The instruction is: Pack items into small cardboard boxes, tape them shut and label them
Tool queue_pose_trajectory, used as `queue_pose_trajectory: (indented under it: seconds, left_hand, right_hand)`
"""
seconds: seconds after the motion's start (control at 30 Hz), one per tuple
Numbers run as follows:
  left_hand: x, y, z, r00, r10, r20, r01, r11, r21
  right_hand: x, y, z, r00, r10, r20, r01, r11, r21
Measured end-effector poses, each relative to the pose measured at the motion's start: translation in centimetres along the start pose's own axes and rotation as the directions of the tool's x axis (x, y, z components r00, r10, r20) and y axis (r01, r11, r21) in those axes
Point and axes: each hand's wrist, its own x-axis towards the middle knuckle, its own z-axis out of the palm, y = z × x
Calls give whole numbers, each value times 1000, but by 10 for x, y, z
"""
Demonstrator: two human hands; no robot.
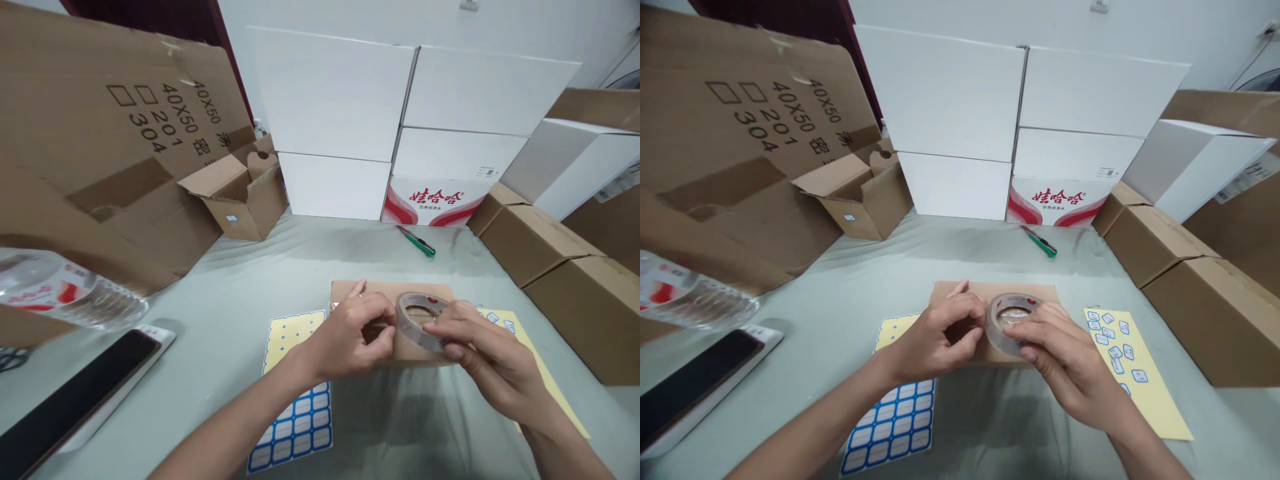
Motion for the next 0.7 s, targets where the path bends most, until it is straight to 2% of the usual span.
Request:
queue_pose_trajectory:
  seconds: [0.33,0.53,0.7]
  left_hand:
    - [3,-1,-2,994,-19,107,32,993,-112]
    - [3,1,-2,998,-14,61,17,998,-57]
    - [3,3,-3,998,-6,66,13,995,-98]
  right_hand:
    - [1,5,-4,1000,-11,12,10,997,79]
    - [2,5,-2,999,-29,39,26,996,90]
    - [1,9,-3,999,-29,31,25,991,131]
